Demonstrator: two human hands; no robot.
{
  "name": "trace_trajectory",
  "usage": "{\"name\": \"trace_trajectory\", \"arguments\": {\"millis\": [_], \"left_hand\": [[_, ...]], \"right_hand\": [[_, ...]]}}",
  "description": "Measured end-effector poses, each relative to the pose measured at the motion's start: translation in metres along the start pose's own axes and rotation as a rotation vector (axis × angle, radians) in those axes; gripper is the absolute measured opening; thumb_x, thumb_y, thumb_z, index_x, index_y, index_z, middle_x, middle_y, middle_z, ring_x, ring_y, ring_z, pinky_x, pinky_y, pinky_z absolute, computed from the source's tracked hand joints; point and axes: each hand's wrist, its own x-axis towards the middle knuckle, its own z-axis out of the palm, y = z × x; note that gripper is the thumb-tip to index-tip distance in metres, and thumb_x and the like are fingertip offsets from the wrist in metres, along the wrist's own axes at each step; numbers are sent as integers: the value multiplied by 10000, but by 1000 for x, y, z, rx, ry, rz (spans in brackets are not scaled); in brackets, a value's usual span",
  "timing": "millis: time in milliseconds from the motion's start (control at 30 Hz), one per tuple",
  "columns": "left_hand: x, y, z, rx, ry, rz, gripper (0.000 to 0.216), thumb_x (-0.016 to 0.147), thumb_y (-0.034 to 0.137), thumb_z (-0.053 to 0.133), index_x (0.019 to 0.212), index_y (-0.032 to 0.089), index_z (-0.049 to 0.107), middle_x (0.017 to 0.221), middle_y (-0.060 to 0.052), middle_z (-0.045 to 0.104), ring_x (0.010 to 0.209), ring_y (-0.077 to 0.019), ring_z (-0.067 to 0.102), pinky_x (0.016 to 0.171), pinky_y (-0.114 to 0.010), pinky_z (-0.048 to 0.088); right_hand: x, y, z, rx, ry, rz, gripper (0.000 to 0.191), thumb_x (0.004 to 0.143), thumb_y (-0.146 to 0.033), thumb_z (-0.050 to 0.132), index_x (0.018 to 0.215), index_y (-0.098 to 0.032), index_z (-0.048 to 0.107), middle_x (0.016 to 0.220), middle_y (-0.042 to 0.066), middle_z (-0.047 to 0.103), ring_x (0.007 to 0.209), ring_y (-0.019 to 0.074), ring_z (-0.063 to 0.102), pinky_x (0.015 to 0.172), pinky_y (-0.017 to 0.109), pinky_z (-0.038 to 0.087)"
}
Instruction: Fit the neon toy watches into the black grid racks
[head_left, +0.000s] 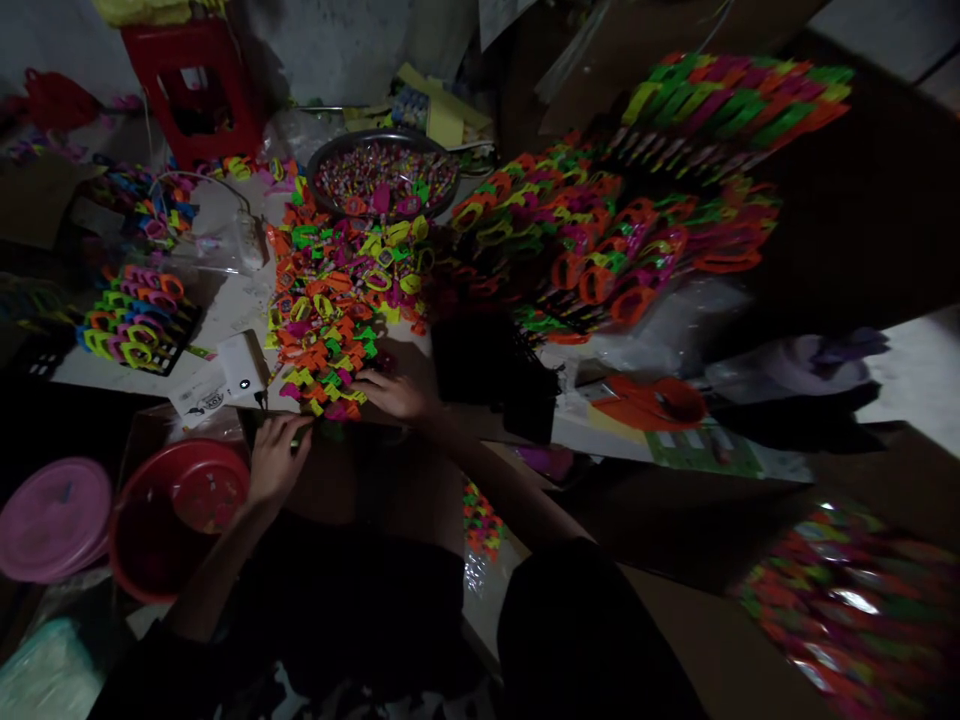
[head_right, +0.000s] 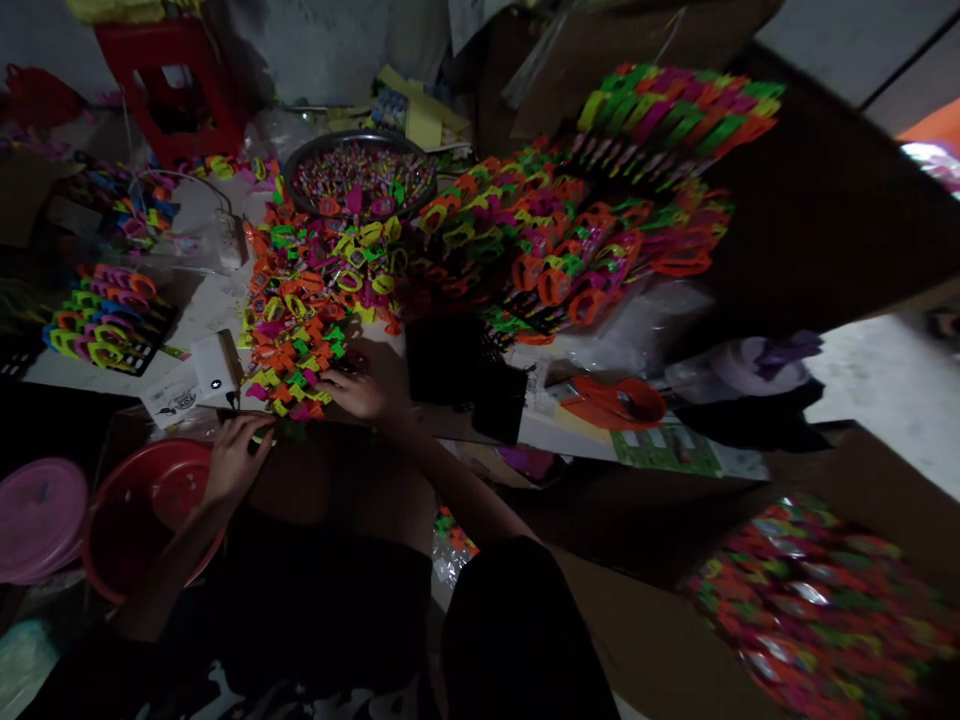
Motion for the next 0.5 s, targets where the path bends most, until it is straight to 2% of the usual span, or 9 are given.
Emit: {"name": "trace_trajectory", "arguments": {"millis": [133, 233, 367, 500], "left_hand": [[-16, -9, 12, -9, -33, -29, 210, 939, 280, 529, 1030, 223, 709, 973, -64, 691, 928, -233, 609, 866, -371, 466], [-19, -8, 18, -19, -33, -45, 200, 934, 272, 533, 1005, 236, 715, 947, -60, 690, 904, -225, 612, 849, -361, 467], [-8, 3, 18, -52, 13, 7, 183, 940, 266, 538, 1021, 232, 699, 978, -53, 692, 915, -209, 609, 839, -337, 458], [15, 17, 15, -70, 21, 89, 189, 959, 285, 533, 1063, 235, 683, 989, -44, 681, 949, -198, 595, 856, -325, 446]], "right_hand": [[1, 1, 8, 66, 39, 3, 384, 975, -117, 434, 1277, -213, 652, 1252, 85, 659, 1031, 175, 665, 811, 227, 517], [0, 3, 15, 109, 61, 12, 366, 973, -121, 439, 1241, -207, 672, 1224, 84, 675, 1025, 175, 669, 837, 238, 524], [0, 4, 22, 171, 95, 42, 339, 975, -141, 437, 1194, -216, 684, 1189, 75, 690, 1004, 163, 669, 861, 243, 530], [1, 5, 25, 235, 120, 68, 281, 963, -160, 455, 1144, -184, 670, 1121, 95, 697, 1011, 182, 660, 876, 272, 533]]}}
